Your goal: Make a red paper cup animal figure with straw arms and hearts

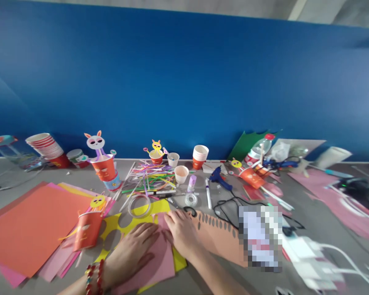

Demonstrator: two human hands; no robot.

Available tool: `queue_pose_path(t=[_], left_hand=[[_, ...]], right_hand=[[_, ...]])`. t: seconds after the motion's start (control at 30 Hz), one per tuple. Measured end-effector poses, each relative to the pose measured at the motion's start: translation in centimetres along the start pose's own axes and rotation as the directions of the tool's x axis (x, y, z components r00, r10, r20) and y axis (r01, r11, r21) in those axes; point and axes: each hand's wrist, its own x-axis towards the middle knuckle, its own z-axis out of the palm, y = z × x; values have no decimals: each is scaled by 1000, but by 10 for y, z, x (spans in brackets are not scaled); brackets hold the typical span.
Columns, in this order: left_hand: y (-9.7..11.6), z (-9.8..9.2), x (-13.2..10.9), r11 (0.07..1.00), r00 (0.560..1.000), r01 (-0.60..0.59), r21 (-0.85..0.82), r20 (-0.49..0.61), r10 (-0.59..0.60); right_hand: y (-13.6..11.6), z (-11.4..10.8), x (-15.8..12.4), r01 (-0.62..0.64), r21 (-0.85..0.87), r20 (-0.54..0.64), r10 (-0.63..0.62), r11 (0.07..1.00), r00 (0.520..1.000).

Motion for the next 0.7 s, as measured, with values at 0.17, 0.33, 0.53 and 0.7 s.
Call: queue_pose_path(t=[0.17, 0.33, 0.53, 0.7], left_hand=[[-3, 1, -1, 1000, 1000, -13, -5, -1, 13], [-6, -3, -3, 1000, 1000, 14, -26, 14, -13], [-10, -3, -4, 999, 1000, -16, -47, 15, 17], [-11, 0, -4, 999, 1000, -25, -41, 4, 25]], right_hand=[[45, -23, -2, -159, -61, -145, 148, 985, 978], [79, -27, 0, -170, -89, -113, 159, 981, 981], [81, -38, 2, -131, -75, -102, 124, 989, 987], [41, -49, 0, -20, 1, -123, 20, 1000, 992]])
